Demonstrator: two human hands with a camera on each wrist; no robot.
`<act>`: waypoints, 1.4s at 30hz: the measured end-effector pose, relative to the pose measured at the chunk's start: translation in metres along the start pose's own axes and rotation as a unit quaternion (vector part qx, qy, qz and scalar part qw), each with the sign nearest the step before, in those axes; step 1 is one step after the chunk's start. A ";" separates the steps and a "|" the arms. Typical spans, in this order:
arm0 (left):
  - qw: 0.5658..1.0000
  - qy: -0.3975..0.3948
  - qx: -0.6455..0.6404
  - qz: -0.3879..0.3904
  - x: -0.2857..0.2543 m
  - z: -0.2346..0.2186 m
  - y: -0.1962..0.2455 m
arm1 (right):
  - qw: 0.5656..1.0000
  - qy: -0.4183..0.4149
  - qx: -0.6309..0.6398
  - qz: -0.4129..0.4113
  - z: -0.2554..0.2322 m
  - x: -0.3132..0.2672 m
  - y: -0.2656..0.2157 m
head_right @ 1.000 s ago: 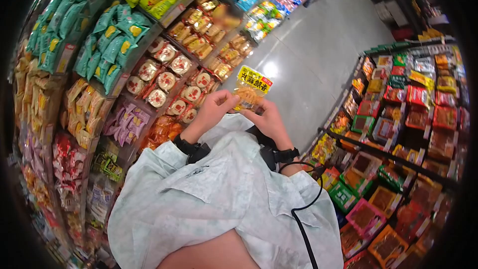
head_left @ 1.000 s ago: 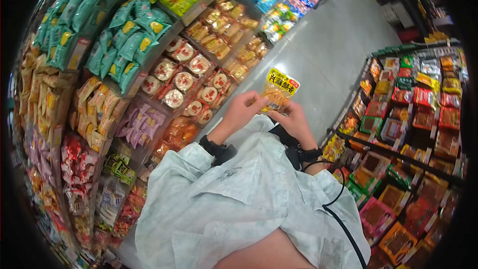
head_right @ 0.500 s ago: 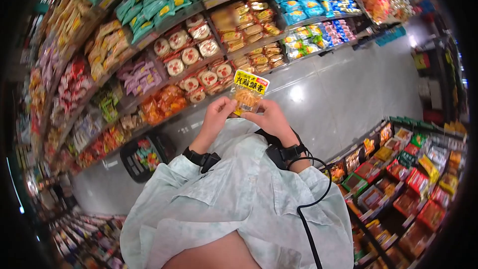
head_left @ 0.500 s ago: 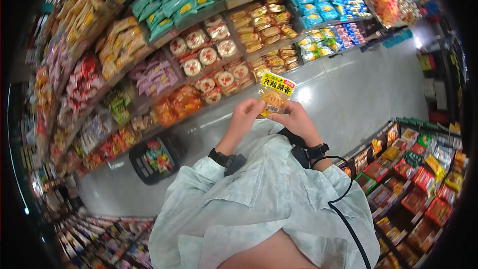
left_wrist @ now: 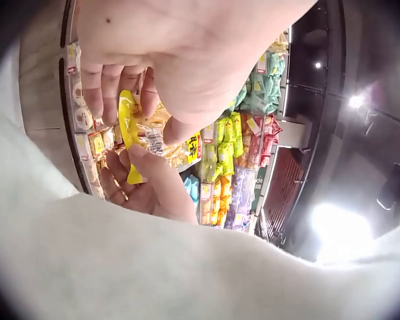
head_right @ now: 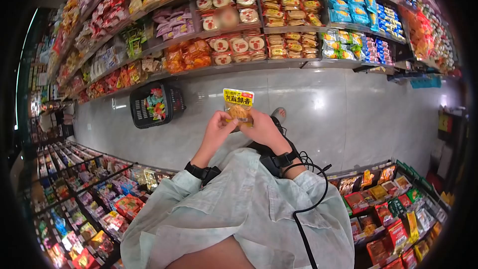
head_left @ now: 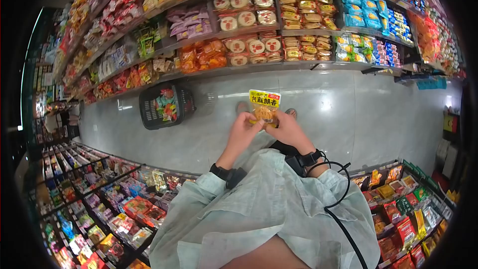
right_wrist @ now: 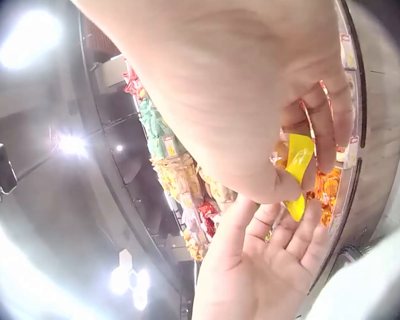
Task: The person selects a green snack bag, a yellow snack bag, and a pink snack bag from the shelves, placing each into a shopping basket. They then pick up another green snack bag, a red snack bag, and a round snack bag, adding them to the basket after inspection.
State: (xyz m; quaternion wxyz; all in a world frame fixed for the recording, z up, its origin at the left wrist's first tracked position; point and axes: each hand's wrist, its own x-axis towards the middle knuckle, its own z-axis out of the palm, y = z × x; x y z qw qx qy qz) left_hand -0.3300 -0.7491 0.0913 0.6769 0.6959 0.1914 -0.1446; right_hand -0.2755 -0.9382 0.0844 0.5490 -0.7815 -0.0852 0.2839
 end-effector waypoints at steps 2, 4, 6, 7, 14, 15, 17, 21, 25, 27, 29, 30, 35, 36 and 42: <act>1.000 -0.003 0.014 -0.005 -0.014 -0.006 -0.007 | 1.000 -0.001 -0.018 -0.015 0.011 -0.005 0.008; 1.000 0.002 0.019 -0.004 -0.026 -0.017 -0.011 | 0.999 -0.004 -0.040 -0.032 0.018 -0.005 -0.001; 1.000 0.019 0.014 -0.004 -0.044 -0.034 -0.018 | 0.995 -0.026 -0.075 -0.057 0.035 -0.005 -0.017; 1.000 0.026 0.000 0.001 -0.053 -0.045 -0.024 | 0.992 -0.037 -0.092 -0.072 0.046 -0.003 -0.026; 0.990 0.110 -0.071 0.057 -0.133 -0.153 -0.090 | 0.969 -0.093 -0.165 -0.156 0.188 -0.014 -0.068; 0.988 0.120 -0.079 0.048 -0.150 -0.168 -0.096 | 0.965 -0.111 -0.173 -0.162 0.211 -0.018 -0.074; 0.985 0.154 -0.075 0.020 -0.184 -0.195 -0.106 | 0.953 -0.158 -0.194 -0.170 0.257 -0.031 -0.087; 0.973 0.222 -0.069 -0.013 -0.246 -0.238 -0.138 | 0.914 -0.231 -0.273 -0.192 0.333 -0.055 -0.129; 0.956 0.277 -0.091 -0.016 -0.296 -0.261 -0.155 | 0.839 -0.333 -0.316 -0.292 0.391 -0.055 -0.135; 0.939 0.321 -0.124 -0.006 -0.311 -0.265 -0.161 | 0.808 -0.368 -0.327 -0.324 0.417 -0.054 -0.136; 0.926 0.353 -0.131 -0.012 -0.321 -0.270 -0.168 | 0.791 -0.401 -0.322 -0.332 0.438 -0.053 -0.141; 0.920 0.368 -0.133 -0.017 -0.326 -0.272 -0.171 | 0.784 -0.417 -0.318 -0.334 0.448 -0.053 -0.143; 0.882 0.449 -0.131 -0.060 -0.330 -0.290 -0.183 | 0.747 -0.467 -0.299 -0.366 0.493 -0.037 -0.152; 0.877 0.459 -0.124 -0.071 -0.329 -0.297 -0.185 | 0.741 -0.478 -0.292 -0.370 0.501 -0.031 -0.154; 0.857 0.494 -0.121 -0.079 -0.311 -0.358 -0.187 | 0.718 -0.530 -0.251 -0.374 0.556 0.025 -0.176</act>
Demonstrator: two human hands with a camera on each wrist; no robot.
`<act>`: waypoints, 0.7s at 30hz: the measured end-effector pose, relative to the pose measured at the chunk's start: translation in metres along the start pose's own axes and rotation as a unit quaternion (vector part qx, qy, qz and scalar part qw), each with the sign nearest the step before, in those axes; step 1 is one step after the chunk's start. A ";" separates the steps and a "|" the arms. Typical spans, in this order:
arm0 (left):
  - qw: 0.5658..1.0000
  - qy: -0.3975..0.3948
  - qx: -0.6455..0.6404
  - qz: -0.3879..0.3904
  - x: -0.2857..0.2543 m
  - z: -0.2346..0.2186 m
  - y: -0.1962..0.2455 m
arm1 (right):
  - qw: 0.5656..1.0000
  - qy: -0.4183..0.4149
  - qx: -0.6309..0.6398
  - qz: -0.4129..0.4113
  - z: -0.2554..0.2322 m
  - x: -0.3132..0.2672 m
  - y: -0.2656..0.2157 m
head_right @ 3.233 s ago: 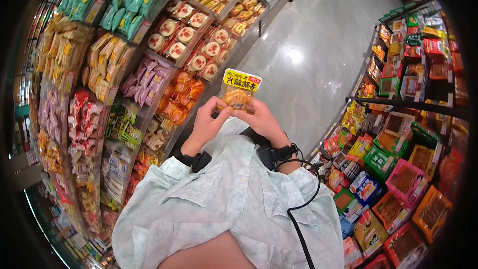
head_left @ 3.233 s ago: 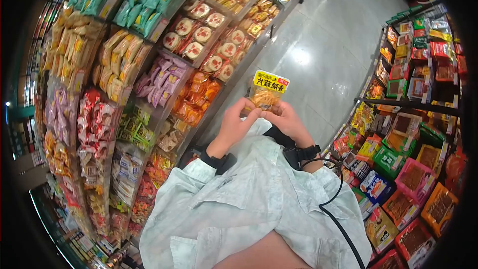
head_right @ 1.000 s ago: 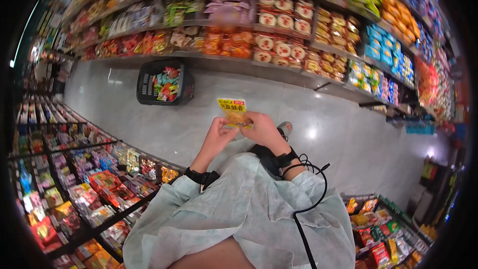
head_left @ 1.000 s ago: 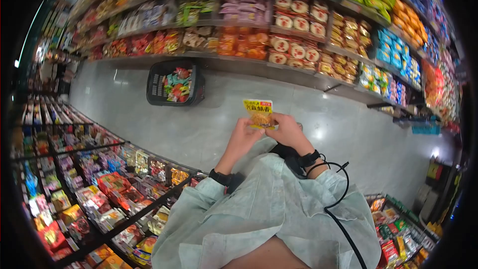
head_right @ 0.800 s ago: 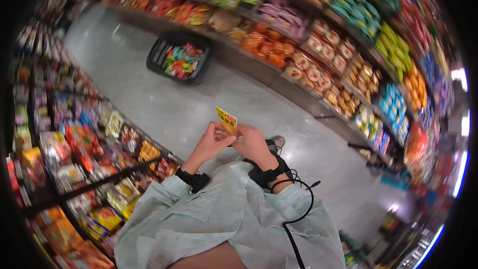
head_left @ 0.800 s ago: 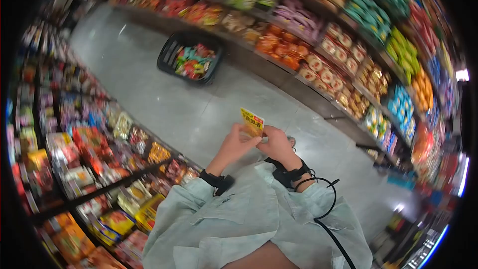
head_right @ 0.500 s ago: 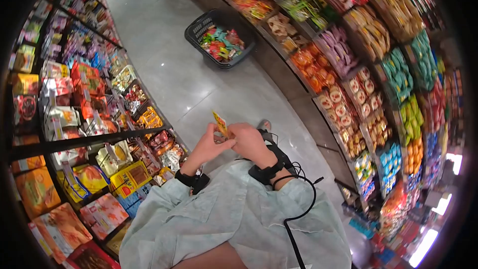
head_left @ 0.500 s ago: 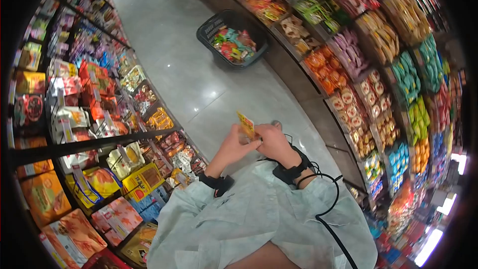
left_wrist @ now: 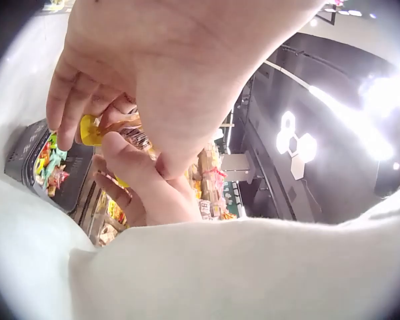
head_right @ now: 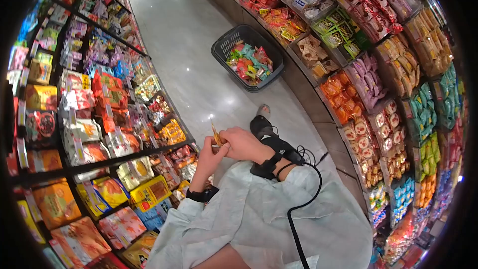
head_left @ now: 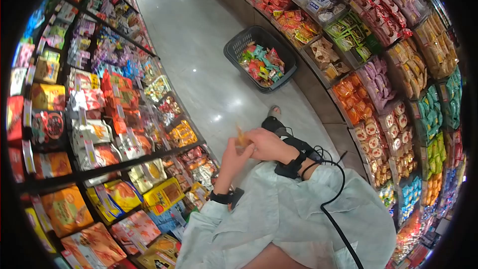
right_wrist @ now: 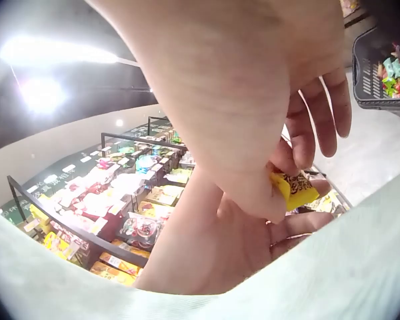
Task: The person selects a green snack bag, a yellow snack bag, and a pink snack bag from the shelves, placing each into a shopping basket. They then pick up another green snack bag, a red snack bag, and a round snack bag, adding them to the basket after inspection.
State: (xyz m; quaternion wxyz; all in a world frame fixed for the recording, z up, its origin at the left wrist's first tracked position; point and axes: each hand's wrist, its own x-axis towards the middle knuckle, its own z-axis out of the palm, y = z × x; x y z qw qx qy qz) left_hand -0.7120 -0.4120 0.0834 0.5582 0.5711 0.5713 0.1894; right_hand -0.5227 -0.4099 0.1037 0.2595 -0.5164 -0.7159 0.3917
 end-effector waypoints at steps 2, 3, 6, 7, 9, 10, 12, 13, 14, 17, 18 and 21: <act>0.999 0.026 0.031 -0.009 0.021 -0.004 0.020 | 0.999 -0.010 0.003 -0.041 -0.017 0.029 0.017; 0.998 0.037 0.047 -0.015 0.031 -0.007 0.034 | 0.998 -0.014 0.005 -0.060 -0.025 0.044 0.024; 0.995 0.076 0.059 -0.017 0.062 -0.010 0.069 | 0.996 -0.088 0.014 -0.028 -0.043 0.088 0.041; 0.995 0.075 0.062 -0.016 0.077 -0.011 0.078 | 0.996 -0.084 0.032 -0.023 -0.051 0.100 0.049; 0.995 0.072 0.067 -0.027 0.097 -0.012 0.092 | 0.994 -0.084 0.076 -0.008 -0.061 0.115 0.060; 0.996 0.069 0.051 -0.032 0.110 -0.011 0.091 | 0.993 -0.089 0.082 -0.003 -0.070 0.121 0.065; 0.994 0.072 0.081 -0.032 0.135 -0.004 0.103 | 0.992 -0.092 0.089 0.007 -0.092 0.133 0.075; 0.992 0.073 0.095 -0.033 0.142 -0.001 0.109 | 0.991 -0.098 0.091 0.021 -0.101 0.137 0.078; 0.992 0.066 0.099 -0.040 0.155 0.001 0.103 | 0.990 -0.103 0.090 0.034 -0.112 0.142 0.082; 0.996 0.030 0.067 -0.041 0.191 0.009 0.118 | 0.990 -0.084 0.101 0.060 -0.130 0.155 0.109; 0.997 0.008 0.066 -0.030 0.202 0.010 0.131 | 0.989 -0.072 0.110 0.068 -0.133 0.158 0.118; 0.991 -0.046 0.121 -0.037 0.241 0.008 0.152 | 0.990 -0.022 0.098 0.096 -0.151 0.170 0.131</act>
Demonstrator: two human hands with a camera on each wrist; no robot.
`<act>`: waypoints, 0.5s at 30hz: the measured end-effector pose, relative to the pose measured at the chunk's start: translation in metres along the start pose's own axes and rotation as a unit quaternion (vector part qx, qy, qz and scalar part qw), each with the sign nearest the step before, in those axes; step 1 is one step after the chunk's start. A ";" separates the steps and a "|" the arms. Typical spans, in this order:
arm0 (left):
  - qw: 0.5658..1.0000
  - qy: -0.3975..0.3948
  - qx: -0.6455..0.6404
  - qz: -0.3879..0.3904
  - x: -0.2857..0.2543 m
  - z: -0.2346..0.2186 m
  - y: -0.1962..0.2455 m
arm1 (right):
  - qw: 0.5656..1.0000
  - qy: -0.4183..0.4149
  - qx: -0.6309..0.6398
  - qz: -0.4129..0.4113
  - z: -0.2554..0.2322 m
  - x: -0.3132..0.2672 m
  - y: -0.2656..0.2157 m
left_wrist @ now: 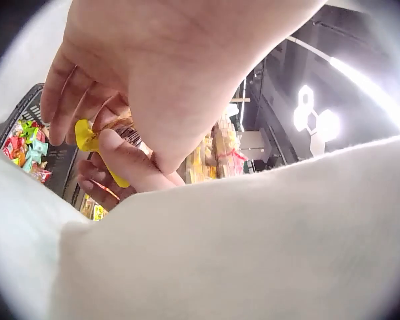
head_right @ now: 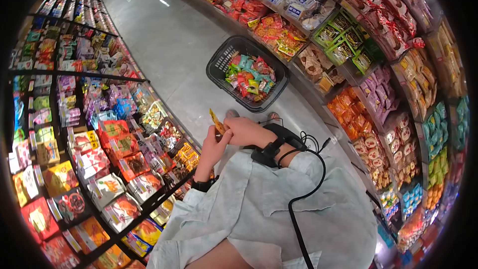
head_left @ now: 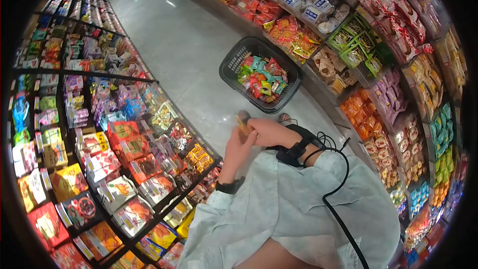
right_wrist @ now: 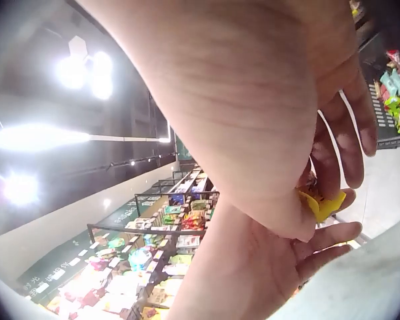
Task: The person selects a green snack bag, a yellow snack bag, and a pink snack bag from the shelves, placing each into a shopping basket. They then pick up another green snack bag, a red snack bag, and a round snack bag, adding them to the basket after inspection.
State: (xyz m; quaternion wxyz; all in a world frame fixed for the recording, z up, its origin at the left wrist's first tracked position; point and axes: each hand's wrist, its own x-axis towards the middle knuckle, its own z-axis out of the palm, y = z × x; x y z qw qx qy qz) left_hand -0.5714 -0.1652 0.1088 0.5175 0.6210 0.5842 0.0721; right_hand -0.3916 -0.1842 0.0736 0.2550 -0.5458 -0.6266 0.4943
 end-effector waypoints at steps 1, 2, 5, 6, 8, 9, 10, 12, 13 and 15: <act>1.000 -0.012 0.006 0.014 0.012 -0.003 0.004 | 1.000 0.028 -0.001 -0.010 -0.005 0.006 0.003; 0.999 -0.024 0.012 0.029 0.026 -0.007 0.009 | 0.999 0.041 0.002 0.009 -0.011 0.012 0.003; 0.995 -0.080 0.035 0.054 0.075 -0.021 0.020 | 0.995 0.069 -0.006 0.077 -0.034 0.036 -0.004; 0.992 -0.102 0.042 0.056 0.091 -0.028 0.022 | 0.992 0.093 -0.010 0.081 -0.037 0.047 -0.001; 0.987 -0.124 0.071 0.079 0.127 -0.045 0.019 | 0.986 0.137 -0.016 0.092 -0.040 0.071 0.002; 0.983 -0.134 0.083 0.092 0.143 -0.056 0.024 | 0.983 0.140 -0.010 0.121 -0.046 0.083 -0.009; 0.980 -0.146 0.107 0.088 0.157 -0.069 0.029 | 0.979 0.177 -0.003 0.101 -0.047 0.095 -0.014; 0.972 -0.163 0.148 0.078 0.179 -0.099 0.041 | 0.968 0.243 0.006 0.054 -0.049 0.117 -0.025; 0.970 -0.160 0.166 0.079 0.190 -0.113 0.044 | 0.965 0.256 0.008 0.064 -0.051 0.126 -0.032; 0.971 -0.151 0.161 0.088 0.218 -0.132 0.036 | 0.955 0.285 0.012 0.083 -0.055 0.140 -0.042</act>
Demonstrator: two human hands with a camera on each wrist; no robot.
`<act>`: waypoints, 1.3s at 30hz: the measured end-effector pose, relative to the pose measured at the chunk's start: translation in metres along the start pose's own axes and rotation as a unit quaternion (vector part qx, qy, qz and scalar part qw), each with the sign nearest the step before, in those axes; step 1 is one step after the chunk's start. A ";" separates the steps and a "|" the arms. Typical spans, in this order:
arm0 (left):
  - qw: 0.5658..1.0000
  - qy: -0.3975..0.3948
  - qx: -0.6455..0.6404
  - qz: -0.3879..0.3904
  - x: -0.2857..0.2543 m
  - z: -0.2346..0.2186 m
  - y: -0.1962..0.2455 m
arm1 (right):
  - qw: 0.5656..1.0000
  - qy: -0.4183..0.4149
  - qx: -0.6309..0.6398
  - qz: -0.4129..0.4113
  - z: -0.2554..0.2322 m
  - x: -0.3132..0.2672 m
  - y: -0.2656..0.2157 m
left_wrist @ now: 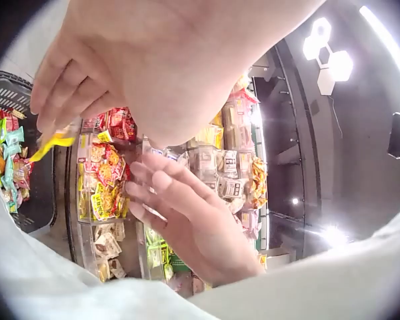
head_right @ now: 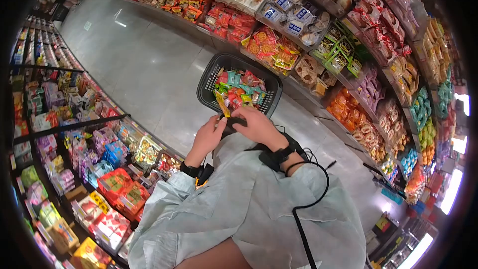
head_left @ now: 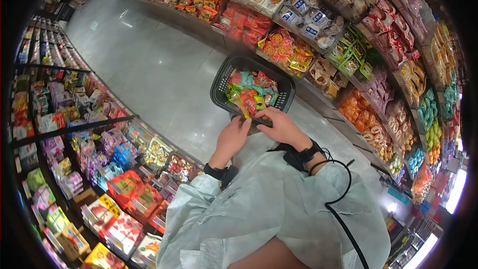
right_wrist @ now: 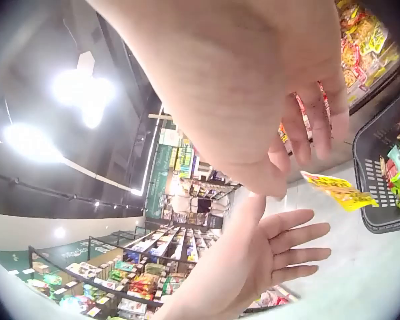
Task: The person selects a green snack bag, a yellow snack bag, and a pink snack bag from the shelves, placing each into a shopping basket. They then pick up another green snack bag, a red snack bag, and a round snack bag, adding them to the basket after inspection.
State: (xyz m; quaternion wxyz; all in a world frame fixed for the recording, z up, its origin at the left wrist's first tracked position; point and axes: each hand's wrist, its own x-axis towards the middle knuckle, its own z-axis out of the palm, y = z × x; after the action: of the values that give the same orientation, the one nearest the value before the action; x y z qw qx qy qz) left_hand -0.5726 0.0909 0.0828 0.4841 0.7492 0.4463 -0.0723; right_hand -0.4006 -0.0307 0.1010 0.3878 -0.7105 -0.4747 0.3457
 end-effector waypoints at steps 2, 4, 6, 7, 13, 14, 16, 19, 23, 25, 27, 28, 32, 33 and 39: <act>1.000 -0.007 0.001 0.004 0.018 -0.014 -0.023 | 0.999 0.023 -0.004 0.042 0.007 0.005 0.002; 0.999 -0.030 0.008 0.013 0.032 -0.029 -0.046 | 0.993 0.066 0.026 0.096 0.014 0.003 -0.006; 0.996 -0.079 0.041 0.015 0.045 -0.041 -0.061 | 0.987 0.068 0.003 0.146 0.018 -0.007 -0.001; 0.993 -0.101 0.058 0.021 0.053 -0.045 -0.066 | 0.983 0.072 -0.010 0.170 0.018 -0.013 0.001; 0.961 -0.187 0.182 0.093 0.088 -0.038 -0.059 | 0.962 0.218 0.001 0.165 0.026 -0.050 -0.001; 0.954 -0.196 0.197 0.113 0.091 -0.039 -0.049 | 0.956 0.240 0.006 0.168 0.028 -0.055 -0.001; 0.948 -0.203 0.204 0.137 0.091 -0.037 -0.021 | 0.954 0.243 -0.014 0.178 0.029 -0.066 -0.003; 0.936 -0.200 0.214 0.193 0.086 -0.023 0.010 | 0.945 0.273 -0.020 0.180 0.035 -0.088 -0.002; 0.922 -0.201 0.226 0.243 0.059 0.006 0.041 | 0.927 0.322 0.003 0.193 0.040 -0.126 0.006; 0.915 -0.207 0.240 0.250 0.036 0.026 0.048 | 0.920 0.347 0.010 0.183 0.044 -0.150 0.009; 0.906 -0.234 0.247 0.254 0.006 0.053 0.048 | 0.913 0.366 0.029 0.176 0.047 -0.178 0.011; 0.898 -0.258 0.249 0.254 -0.009 0.068 0.043 | 0.910 0.373 0.046 0.175 0.048 -0.193 0.011; 0.839 -0.362 0.283 0.293 -0.065 0.127 0.037 | 0.902 0.375 0.110 0.183 0.054 -0.252 0.015; 0.822 -0.384 0.291 0.304 -0.078 0.141 0.039 | 0.901 0.376 0.124 0.175 0.056 -0.266 0.016; 0.773 -0.392 0.322 0.380 -0.152 0.221 0.087 | 0.829 0.481 0.207 0.197 0.063 -0.343 0.033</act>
State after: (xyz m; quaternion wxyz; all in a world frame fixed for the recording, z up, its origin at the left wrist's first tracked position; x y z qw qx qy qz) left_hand -0.5269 -0.1866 0.1069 0.3359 0.8765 -0.1526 -0.3093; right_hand -0.5474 -0.3485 0.0851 0.6290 -0.7682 0.0050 0.1193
